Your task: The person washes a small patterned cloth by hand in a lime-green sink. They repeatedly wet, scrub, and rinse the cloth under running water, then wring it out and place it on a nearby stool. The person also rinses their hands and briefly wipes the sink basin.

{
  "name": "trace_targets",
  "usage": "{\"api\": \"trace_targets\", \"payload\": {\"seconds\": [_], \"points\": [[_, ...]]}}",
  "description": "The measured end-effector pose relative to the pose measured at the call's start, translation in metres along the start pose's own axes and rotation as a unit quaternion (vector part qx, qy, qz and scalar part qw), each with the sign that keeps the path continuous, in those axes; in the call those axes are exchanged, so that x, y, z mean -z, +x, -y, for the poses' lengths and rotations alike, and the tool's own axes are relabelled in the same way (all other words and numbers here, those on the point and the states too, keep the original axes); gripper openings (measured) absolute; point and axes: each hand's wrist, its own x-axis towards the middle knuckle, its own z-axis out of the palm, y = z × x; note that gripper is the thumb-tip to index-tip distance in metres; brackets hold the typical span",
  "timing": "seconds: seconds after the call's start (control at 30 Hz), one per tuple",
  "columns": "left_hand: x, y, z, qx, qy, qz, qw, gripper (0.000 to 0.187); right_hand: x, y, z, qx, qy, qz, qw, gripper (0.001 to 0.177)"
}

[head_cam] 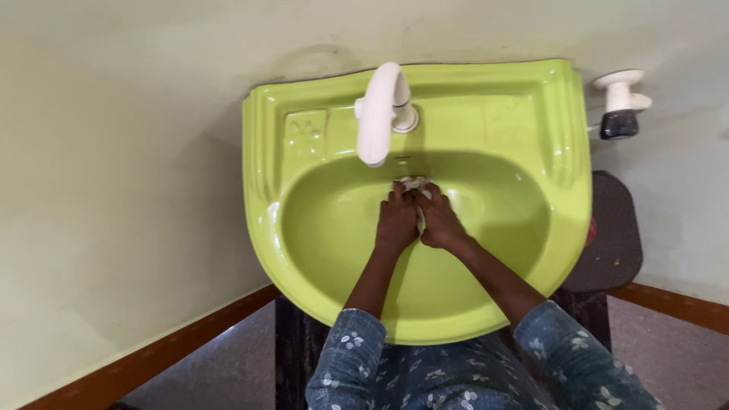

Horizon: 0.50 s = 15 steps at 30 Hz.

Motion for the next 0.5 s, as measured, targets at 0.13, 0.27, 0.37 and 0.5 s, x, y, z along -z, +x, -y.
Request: {"api": "trace_targets", "payload": {"seconds": [0.13,0.27,0.37,0.5], "points": [[0.024,-0.018,0.036,0.06,0.032,0.029,0.997,0.077,-0.024,0.021,0.037,0.081,0.023,-0.01,0.996,0.103],[0.055,-0.038,0.066,0.087,0.117,0.028,0.989,0.066,-0.031,0.024,0.073,0.124,-0.009,0.025,0.992,0.098],[0.08,-0.053,0.081,0.109,0.169,0.075,0.977,0.06,-0.035,0.025,0.092,0.169,-0.018,0.039,0.985,0.096],[0.092,-0.057,0.081,0.119,0.162,0.164,0.966,0.069,-0.043,0.027,0.093,0.194,-0.018,0.034,0.98,0.084]]}}
